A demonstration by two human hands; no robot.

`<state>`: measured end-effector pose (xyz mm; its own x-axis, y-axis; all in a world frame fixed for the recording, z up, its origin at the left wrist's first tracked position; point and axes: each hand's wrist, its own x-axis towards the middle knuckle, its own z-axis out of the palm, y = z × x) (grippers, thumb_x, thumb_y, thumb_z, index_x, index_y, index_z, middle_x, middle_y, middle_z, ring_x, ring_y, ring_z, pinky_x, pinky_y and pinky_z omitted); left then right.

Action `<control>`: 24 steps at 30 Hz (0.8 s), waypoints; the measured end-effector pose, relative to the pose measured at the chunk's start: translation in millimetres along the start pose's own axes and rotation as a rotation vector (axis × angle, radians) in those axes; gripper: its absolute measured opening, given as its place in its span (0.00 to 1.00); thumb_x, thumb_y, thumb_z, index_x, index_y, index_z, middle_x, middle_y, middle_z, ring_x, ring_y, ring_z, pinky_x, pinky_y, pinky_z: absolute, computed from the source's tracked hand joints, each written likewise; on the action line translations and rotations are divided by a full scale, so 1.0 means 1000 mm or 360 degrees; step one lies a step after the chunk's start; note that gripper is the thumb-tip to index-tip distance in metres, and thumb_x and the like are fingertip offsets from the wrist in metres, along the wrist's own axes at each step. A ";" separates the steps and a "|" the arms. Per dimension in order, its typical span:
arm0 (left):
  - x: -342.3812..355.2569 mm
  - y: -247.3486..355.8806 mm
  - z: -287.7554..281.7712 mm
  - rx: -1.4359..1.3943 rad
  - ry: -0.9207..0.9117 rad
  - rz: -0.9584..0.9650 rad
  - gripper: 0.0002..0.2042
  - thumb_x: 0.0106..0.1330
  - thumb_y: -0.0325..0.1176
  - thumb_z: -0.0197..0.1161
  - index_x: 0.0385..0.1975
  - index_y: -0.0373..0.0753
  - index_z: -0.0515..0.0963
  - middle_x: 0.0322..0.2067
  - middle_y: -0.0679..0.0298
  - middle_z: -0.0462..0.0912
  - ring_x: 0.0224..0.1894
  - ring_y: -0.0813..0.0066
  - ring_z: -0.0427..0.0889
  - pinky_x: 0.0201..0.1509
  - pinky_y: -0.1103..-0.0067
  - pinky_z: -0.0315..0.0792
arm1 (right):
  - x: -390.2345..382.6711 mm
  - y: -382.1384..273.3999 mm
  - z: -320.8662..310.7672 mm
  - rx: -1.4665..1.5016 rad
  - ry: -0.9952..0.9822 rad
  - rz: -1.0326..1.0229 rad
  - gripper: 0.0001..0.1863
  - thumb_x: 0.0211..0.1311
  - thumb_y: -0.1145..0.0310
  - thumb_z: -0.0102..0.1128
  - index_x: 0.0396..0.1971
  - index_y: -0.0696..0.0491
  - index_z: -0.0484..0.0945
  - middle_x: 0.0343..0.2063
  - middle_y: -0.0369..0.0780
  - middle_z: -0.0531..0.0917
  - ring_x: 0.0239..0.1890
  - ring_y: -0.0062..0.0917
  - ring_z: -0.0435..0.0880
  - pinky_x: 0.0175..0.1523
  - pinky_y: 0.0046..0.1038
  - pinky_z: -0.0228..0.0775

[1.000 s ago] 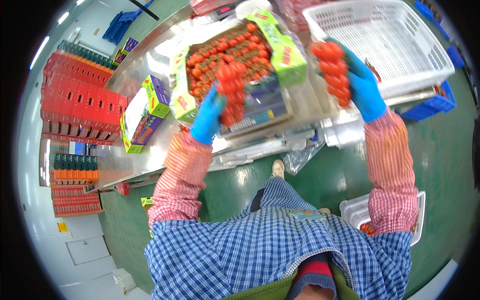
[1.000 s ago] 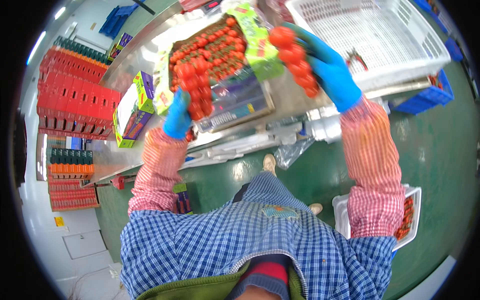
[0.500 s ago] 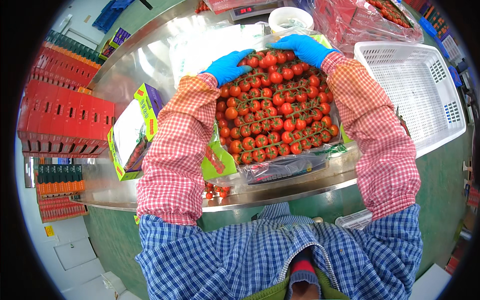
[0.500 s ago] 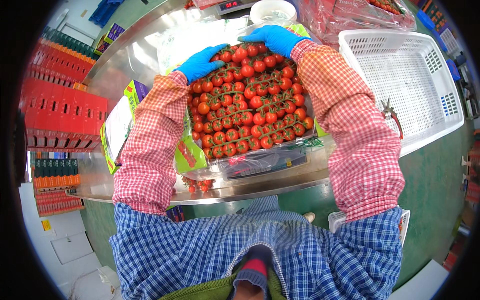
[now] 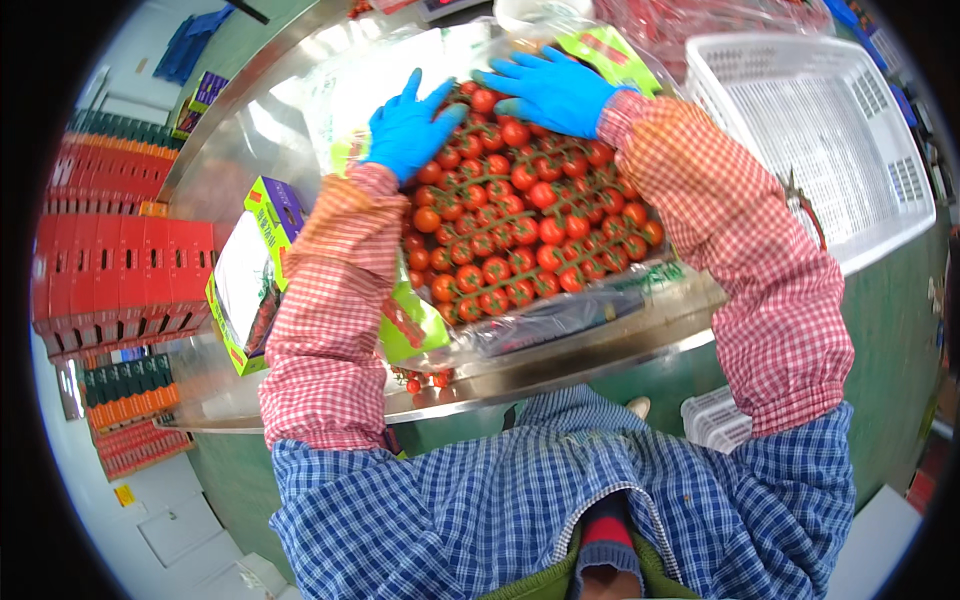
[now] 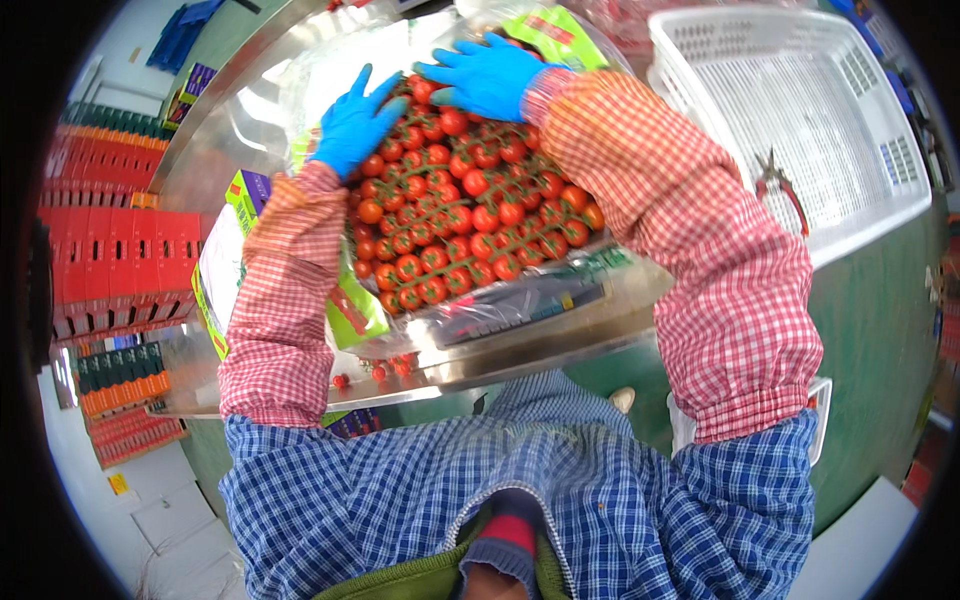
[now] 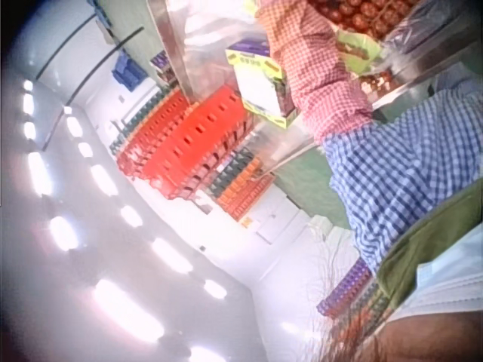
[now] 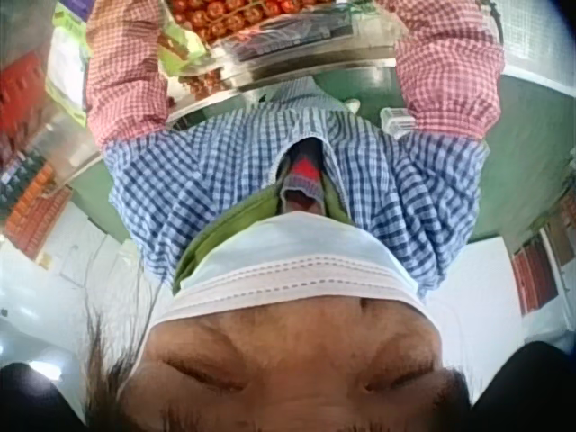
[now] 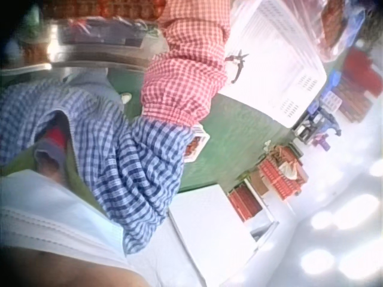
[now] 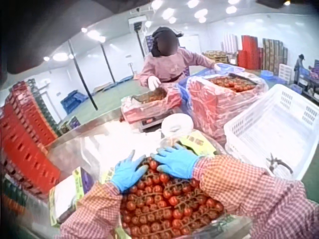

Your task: The person places a cardboard box on a scale, lines it with plastic, and packs cherry tomatoes from a white basket into the box. They use shears to trim tomato stems and arrange the fruit in layers, then cover the box with a paper sheet and seal it with tape.

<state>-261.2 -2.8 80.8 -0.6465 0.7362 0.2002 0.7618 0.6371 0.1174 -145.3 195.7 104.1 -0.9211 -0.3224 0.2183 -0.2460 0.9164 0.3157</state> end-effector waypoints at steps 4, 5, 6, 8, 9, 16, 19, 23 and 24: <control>0.000 -0.049 -0.017 -0.0138 0.0205 0.0174 0.26 0.65 0.46 0.44 0.63 0.48 0.54 0.62 0.55 0.54 0.63 0.57 0.55 0.64 0.63 0.49 | 0.021 -0.017 -0.023 0.0178 0.0568 0.0027 0.31 0.59 0.50 0.46 0.61 0.44 0.55 0.59 0.46 0.61 0.57 0.42 0.63 0.58 0.42 0.56; -0.004 -0.055 -0.031 0.0118 0.0360 0.0116 0.25 0.65 0.45 0.44 0.62 0.47 0.54 0.62 0.54 0.55 0.63 0.58 0.56 0.64 0.61 0.49 | 0.017 -0.014 -0.039 0.0180 0.0672 0.0039 0.33 0.60 0.48 0.46 0.62 0.47 0.53 0.59 0.46 0.61 0.55 0.42 0.65 0.57 0.41 0.59; -0.009 -0.059 -0.052 -0.0315 0.0626 0.0408 0.24 0.66 0.38 0.46 0.62 0.40 0.55 0.61 0.55 0.57 0.62 0.61 0.58 0.64 0.70 0.52 | 0.003 -0.011 -0.056 0.0653 0.0882 0.0029 0.31 0.60 0.50 0.47 0.60 0.48 0.56 0.53 0.44 0.68 0.48 0.34 0.72 0.48 0.34 0.67; -0.051 -0.047 -0.087 -0.0906 0.0849 0.0167 0.22 0.65 0.34 0.43 0.59 0.37 0.58 0.58 0.53 0.60 0.59 0.62 0.62 0.62 0.71 0.56 | -0.073 -0.010 -0.083 0.1069 0.1403 0.0236 0.32 0.61 0.52 0.47 0.61 0.50 0.53 0.57 0.45 0.61 0.54 0.36 0.63 0.55 0.36 0.57; -0.079 -0.037 -0.106 -0.1168 0.0988 0.0062 0.22 0.64 0.31 0.42 0.58 0.35 0.59 0.57 0.52 0.62 0.57 0.62 0.64 0.61 0.71 0.59 | -0.123 -0.018 -0.094 0.1197 0.1639 0.0563 0.33 0.61 0.53 0.48 0.62 0.51 0.51 0.59 0.45 0.57 0.57 0.37 0.58 0.58 0.36 0.52; -0.294 0.018 -0.060 -0.0269 0.0553 0.0371 0.07 0.56 0.29 0.51 0.19 0.36 0.70 0.19 0.61 0.70 0.23 0.70 0.70 0.24 0.75 0.65 | -0.338 -0.199 0.120 0.1223 0.1700 0.3066 0.21 0.55 0.67 0.53 0.49 0.58 0.66 0.41 0.42 0.74 0.41 0.29 0.73 0.47 0.31 0.66; -0.339 0.004 -0.010 -0.0603 -0.0579 0.0780 0.18 0.45 0.20 0.58 0.41 0.35 0.75 0.34 0.57 0.77 0.31 0.64 0.77 0.34 0.74 0.71 | -0.295 -0.298 0.244 0.1672 0.0799 0.3742 0.32 0.45 0.61 0.65 0.49 0.60 0.66 0.47 0.48 0.73 0.48 0.37 0.73 0.52 0.34 0.65; -0.373 -0.007 0.010 -0.0553 -0.0354 0.0070 0.22 0.44 0.20 0.59 0.45 0.32 0.71 0.40 0.52 0.75 0.42 0.56 0.74 0.45 0.70 0.70 | -0.242 -0.351 0.315 0.2016 -0.0257 0.3953 0.48 0.32 0.47 0.70 0.53 0.58 0.62 0.50 0.48 0.71 0.51 0.40 0.71 0.53 0.37 0.64; -0.377 -0.007 0.006 -0.0435 -0.0391 0.0050 0.23 0.43 0.20 0.60 0.45 0.32 0.71 0.40 0.51 0.74 0.43 0.56 0.74 0.46 0.70 0.70 | -0.232 -0.352 0.320 0.1987 -0.0457 0.3897 0.50 0.30 0.44 0.70 0.54 0.57 0.61 0.50 0.48 0.71 0.52 0.41 0.71 0.53 0.38 0.64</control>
<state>-23.4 -283.9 -1.0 -0.5877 0.8086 -0.0280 0.7429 0.5530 0.3771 58.7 24.1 -353.5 0.1905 0.5814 -0.7910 0.6113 -0.7007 -0.3678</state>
